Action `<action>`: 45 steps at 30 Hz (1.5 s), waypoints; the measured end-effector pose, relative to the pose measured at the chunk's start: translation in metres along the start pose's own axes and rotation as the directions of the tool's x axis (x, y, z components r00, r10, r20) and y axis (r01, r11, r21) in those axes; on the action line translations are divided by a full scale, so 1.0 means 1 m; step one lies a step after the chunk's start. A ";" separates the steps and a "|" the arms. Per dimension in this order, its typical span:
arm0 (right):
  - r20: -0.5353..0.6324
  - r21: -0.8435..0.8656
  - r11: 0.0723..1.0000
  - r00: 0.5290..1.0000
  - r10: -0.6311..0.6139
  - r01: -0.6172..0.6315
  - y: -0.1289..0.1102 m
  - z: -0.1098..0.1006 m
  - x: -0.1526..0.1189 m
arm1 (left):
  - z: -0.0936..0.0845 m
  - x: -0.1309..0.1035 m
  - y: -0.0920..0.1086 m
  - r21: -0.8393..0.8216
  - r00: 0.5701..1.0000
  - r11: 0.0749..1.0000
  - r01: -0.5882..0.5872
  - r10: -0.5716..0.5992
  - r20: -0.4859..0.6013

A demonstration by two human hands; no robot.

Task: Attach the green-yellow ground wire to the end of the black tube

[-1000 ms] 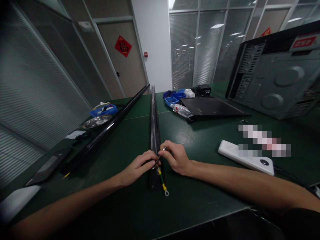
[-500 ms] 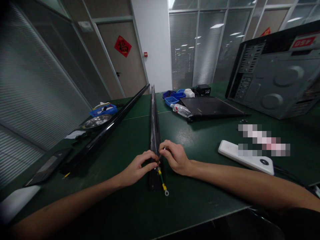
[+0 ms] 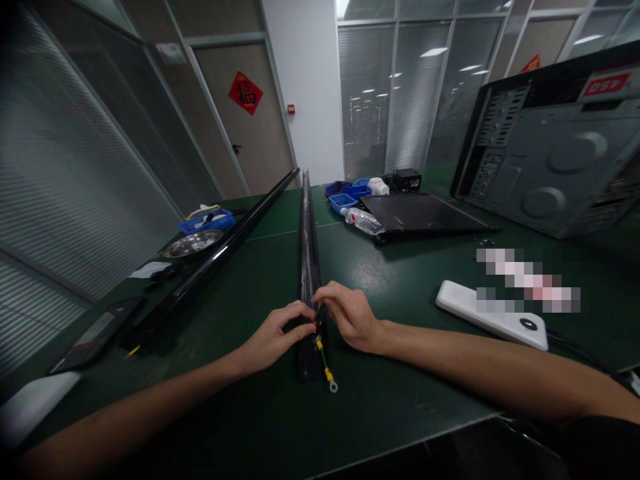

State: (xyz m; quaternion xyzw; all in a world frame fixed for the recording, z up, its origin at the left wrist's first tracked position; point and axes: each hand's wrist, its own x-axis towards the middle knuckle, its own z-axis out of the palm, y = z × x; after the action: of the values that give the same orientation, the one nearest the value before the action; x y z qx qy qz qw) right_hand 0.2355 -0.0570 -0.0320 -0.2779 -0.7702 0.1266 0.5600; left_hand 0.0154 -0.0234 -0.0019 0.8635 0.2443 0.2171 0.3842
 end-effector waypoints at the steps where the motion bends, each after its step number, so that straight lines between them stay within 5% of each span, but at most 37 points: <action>1: -0.004 0.000 1.000 1.000 -0.012 0.012 0.000 0.000 0.000 | 0.000 0.000 0.000 0.002 1.000 1.000 -0.001 0.001 -0.005; 15: -0.034 -0.017 0.999 0.999 -0.035 0.034 -0.004 0.000 0.002 | 0.001 0.000 0.001 -0.009 1.000 1.000 -0.026 0.026 -0.005; 45: 0.121 0.100 0.993 0.991 0.050 -0.062 -0.007 -0.003 0.007 | 0.002 0.001 -0.002 0.003 0.997 0.998 -0.069 0.069 0.032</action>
State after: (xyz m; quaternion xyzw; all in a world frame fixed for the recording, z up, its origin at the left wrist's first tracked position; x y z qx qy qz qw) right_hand 0.2347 -0.0590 -0.0222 -0.2620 -0.7862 0.1982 0.5234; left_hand 0.0164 -0.0230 -0.0041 0.8756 0.2086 0.2160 0.3785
